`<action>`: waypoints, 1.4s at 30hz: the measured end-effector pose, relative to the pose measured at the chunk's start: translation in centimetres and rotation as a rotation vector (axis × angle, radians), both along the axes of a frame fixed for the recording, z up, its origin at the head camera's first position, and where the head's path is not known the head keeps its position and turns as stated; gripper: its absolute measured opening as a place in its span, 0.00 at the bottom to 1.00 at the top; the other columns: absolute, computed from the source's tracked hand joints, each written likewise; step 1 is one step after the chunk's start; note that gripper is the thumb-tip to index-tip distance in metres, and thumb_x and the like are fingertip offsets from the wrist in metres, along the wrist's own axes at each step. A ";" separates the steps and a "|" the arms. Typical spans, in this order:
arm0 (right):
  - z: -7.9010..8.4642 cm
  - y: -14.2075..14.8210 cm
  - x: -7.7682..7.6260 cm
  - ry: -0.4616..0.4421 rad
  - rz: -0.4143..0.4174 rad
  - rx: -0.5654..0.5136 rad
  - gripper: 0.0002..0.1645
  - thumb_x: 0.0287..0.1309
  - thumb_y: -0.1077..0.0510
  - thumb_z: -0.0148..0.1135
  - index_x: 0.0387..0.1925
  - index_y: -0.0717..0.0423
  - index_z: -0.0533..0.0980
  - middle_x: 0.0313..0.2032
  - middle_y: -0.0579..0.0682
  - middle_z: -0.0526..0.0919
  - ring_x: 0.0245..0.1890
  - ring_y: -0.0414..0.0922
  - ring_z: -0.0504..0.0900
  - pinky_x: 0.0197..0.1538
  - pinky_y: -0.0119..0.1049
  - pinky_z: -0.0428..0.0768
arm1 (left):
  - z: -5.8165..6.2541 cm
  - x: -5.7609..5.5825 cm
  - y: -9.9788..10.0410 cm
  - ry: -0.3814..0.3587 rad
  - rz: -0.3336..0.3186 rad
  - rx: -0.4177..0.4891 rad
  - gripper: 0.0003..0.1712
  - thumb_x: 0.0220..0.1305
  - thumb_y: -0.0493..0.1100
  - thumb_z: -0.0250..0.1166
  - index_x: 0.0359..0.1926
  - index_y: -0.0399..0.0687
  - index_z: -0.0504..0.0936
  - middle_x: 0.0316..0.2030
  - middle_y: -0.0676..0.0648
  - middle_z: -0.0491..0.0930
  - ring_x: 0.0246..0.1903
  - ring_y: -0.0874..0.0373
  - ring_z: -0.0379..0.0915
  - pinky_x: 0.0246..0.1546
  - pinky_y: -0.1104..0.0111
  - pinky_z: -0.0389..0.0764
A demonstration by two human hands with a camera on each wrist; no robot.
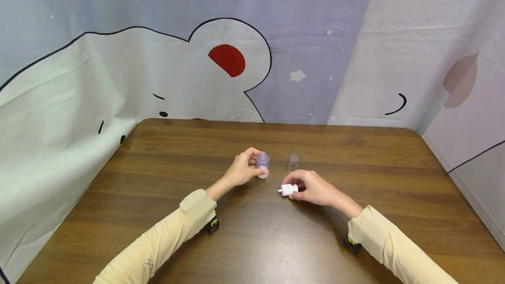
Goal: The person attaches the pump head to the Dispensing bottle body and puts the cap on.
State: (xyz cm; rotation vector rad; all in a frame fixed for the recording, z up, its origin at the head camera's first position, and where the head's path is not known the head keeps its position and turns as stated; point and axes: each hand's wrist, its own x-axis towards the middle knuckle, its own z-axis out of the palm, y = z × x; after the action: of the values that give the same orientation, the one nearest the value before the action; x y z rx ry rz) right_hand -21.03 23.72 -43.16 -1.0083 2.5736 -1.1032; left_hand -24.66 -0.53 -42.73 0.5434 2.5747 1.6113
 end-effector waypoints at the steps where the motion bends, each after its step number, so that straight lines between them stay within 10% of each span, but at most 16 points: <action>1: 0.1 0.0 0.0 0.001 -0.005 -0.005 0.16 0.50 0.66 0.70 0.43 0.56 0.78 0.39 0.49 0.83 0.39 0.35 0.80 0.43 0.33 0.84 | 0.0 0.0 0.0 0.000 0.000 -0.001 0.29 0.48 0.33 0.75 0.51 0.32 0.74 0.45 0.36 0.81 0.45 0.46 0.80 0.45 0.71 0.83; 42: 3.9 -1.0 0.9 0.130 -0.181 -0.075 0.18 0.46 0.63 0.74 0.42 0.52 0.80 0.38 0.44 0.84 0.33 0.35 0.79 0.41 0.35 0.84 | 0.1 0.0 0.0 -0.004 -0.034 0.031 0.28 0.49 0.31 0.74 0.50 0.29 0.72 0.47 0.33 0.80 0.47 0.42 0.80 0.48 0.67 0.83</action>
State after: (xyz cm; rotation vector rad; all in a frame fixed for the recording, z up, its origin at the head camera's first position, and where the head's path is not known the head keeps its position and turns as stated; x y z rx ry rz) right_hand -20.15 22.77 -39.29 -0.9051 2.7932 -1.2243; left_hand -24.64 -0.58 -42.66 0.5827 2.5267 1.6427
